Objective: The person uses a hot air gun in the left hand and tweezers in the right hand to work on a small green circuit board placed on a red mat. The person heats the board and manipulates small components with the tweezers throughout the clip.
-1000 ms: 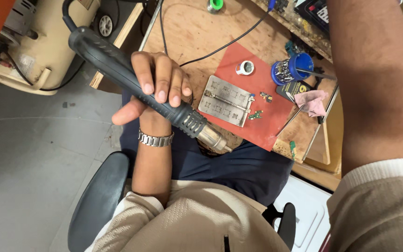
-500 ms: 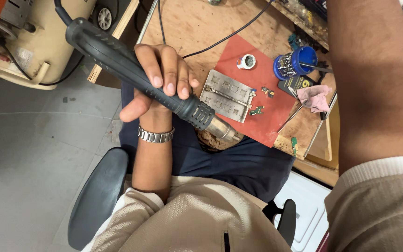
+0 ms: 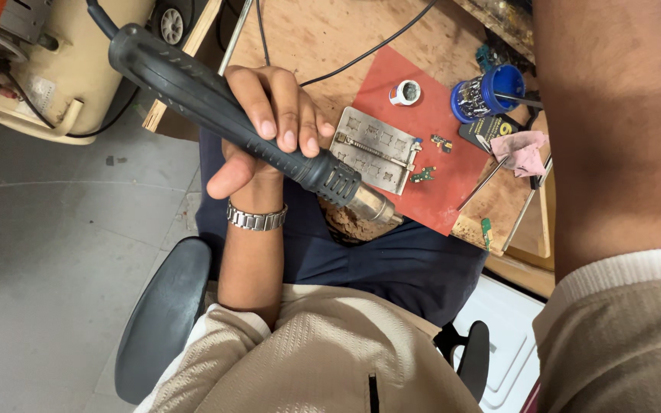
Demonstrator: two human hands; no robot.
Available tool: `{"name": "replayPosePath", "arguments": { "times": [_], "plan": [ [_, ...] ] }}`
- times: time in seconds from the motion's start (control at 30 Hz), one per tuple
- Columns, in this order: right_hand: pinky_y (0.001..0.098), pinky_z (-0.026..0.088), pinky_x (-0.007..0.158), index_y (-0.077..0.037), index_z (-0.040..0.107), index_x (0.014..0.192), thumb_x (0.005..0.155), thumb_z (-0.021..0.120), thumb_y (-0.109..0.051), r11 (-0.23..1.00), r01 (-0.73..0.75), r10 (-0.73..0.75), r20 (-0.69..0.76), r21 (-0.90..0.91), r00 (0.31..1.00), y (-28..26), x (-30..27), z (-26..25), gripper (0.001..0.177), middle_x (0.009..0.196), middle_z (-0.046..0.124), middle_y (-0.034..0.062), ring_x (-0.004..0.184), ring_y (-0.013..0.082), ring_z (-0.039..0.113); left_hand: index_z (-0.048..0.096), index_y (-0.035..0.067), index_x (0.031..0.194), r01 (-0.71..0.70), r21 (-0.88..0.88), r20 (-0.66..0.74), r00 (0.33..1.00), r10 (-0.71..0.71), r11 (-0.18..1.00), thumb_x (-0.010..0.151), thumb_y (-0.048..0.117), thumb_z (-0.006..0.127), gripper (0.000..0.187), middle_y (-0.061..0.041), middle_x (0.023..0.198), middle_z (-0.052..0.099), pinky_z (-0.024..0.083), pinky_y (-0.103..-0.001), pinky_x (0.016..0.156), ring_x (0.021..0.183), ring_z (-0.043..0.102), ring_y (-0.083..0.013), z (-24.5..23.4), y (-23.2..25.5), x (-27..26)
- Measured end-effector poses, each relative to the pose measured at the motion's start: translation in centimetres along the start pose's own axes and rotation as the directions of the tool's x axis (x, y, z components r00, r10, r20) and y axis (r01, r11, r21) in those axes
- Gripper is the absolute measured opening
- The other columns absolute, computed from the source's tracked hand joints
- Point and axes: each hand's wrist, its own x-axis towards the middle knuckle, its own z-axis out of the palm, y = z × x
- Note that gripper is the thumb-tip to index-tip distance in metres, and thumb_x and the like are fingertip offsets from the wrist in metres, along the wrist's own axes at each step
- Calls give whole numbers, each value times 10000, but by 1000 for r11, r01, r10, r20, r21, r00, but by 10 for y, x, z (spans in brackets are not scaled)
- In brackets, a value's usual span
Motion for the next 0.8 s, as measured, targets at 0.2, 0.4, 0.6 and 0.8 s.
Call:
{"name": "replayPosePath", "arguments": {
  "times": [0.2, 0.4, 0.6, 0.8],
  "plan": [
    [296, 485, 638, 18, 593, 880, 1079, 692, -101, 987, -72, 81, -56, 140, 995, 9, -19, -8, 252, 810, 654, 70, 696, 159, 626, 590, 103, 968, 49, 50, -62, 997, -46, 998, 644, 514, 846, 583, -20, 890, 656, 608, -388, 944, 877, 739, -205, 4, 2, -2],
    [285, 486, 622, 23, 583, 876, 1099, 680, -93, 900, -116, 200, -161, 420, 967, 23, -62, -33, 269, 795, 650, 66, 675, 145, 627, 580, 72, 1002, 210, 239, -190, 968, -166, 948, 704, 454, 849, 554, -37, 941, 644, 627, -375, 925, 894, 742, -213, 24, 9, 1],
    [273, 487, 607, 28, 573, 872, 1119, 667, -86, 768, -235, 461, -260, 596, 849, 64, -178, -97, 288, 781, 647, 63, 654, 131, 627, 568, 74, 993, 372, 345, -282, 917, -283, 862, 740, 386, 887, 513, -55, 932, 650, 622, -454, 984, 928, 734, -237, 37, -36, 0],
    [354, 477, 583, 20, 644, 846, 931, 780, 2, 926, -297, 215, -320, -232, 923, 66, -236, -34, 162, 652, 639, 112, 545, 205, 569, 550, 105, 973, 411, 316, -218, 909, -357, 855, 841, 312, 883, 414, -53, 885, 647, 576, -392, 912, 887, 682, -207, 44, -74, -2]
  ]
}}
